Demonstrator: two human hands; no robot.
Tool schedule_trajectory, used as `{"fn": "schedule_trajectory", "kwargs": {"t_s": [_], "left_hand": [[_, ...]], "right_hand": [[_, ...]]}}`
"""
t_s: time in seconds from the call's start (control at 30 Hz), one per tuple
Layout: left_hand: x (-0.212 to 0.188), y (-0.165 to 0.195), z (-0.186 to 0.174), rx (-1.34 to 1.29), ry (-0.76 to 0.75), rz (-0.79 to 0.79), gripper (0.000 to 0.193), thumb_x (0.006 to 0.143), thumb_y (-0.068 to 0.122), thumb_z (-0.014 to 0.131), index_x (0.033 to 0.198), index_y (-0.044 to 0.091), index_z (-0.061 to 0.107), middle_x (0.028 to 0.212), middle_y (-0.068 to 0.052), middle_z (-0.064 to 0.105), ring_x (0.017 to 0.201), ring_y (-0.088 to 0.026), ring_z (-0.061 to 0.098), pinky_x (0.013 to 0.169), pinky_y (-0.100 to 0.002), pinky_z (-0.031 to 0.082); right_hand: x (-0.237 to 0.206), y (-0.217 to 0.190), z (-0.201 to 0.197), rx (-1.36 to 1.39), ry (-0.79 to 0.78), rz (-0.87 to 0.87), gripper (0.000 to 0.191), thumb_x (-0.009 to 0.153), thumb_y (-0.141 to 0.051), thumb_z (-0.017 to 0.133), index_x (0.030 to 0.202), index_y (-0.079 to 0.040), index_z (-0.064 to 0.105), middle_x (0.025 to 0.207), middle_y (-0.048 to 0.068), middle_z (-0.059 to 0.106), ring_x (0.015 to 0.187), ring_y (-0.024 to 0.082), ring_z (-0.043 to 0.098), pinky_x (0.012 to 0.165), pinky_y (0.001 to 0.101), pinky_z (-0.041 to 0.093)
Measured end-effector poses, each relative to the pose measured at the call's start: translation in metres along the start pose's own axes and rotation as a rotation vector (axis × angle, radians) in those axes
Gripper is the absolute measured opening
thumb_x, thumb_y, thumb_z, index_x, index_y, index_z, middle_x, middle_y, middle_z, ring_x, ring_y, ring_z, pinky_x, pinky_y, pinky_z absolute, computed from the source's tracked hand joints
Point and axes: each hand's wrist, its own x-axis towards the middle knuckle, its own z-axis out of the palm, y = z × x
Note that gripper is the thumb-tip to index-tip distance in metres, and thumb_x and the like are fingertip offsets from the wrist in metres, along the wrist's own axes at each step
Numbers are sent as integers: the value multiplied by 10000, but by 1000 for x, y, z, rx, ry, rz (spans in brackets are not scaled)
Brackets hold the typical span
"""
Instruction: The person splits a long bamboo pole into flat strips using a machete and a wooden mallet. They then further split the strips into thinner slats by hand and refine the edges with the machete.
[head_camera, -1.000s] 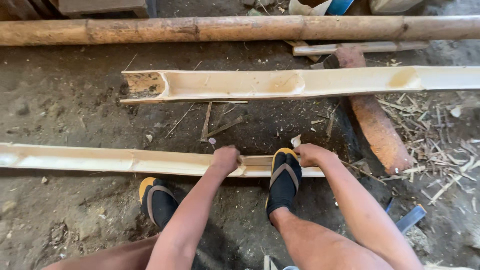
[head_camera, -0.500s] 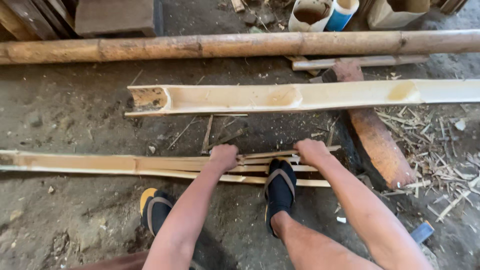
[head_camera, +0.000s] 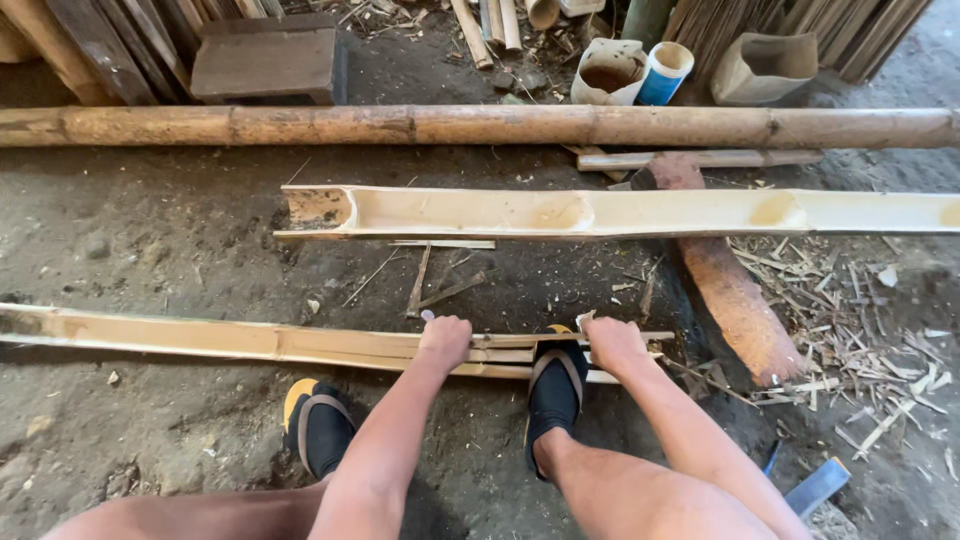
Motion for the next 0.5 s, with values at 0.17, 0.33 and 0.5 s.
{"fn": "schedule_trajectory", "kwargs": {"t_s": [0.17, 0.33, 0.5], "left_hand": [[-13, 7, 2, 14, 12, 50, 99, 813, 128, 705, 868, 85, 776, 938, -159, 757, 912, -320, 747, 793, -435, 603], [-17, 11, 14, 13, 32, 97, 102, 837, 111, 676, 863, 91, 772, 944, -153, 754, 923, -323, 740, 803, -444, 592], [-6, 4, -29, -11, 68, -22, 111, 966, 71, 556, 1018, 89, 651, 890, -103, 725, 814, -258, 737, 745, -463, 570]], "right_hand": [[-6, 12, -3, 45, -108, -60, 258, 805, -114, 685, 1061, -145, 708, 1062, 135, 748, 1051, 330, 720, 873, 497, 580], [-9, 10, -6, 113, -93, -22, 267, 783, -142, 735, 1048, -150, 708, 1081, 125, 734, 1100, 331, 688, 912, 481, 567], [-22, -3, -74, -130, 144, 33, 179, 856, -57, 652, 1002, -157, 678, 1048, 42, 686, 1102, 227, 644, 964, 529, 474]]}}
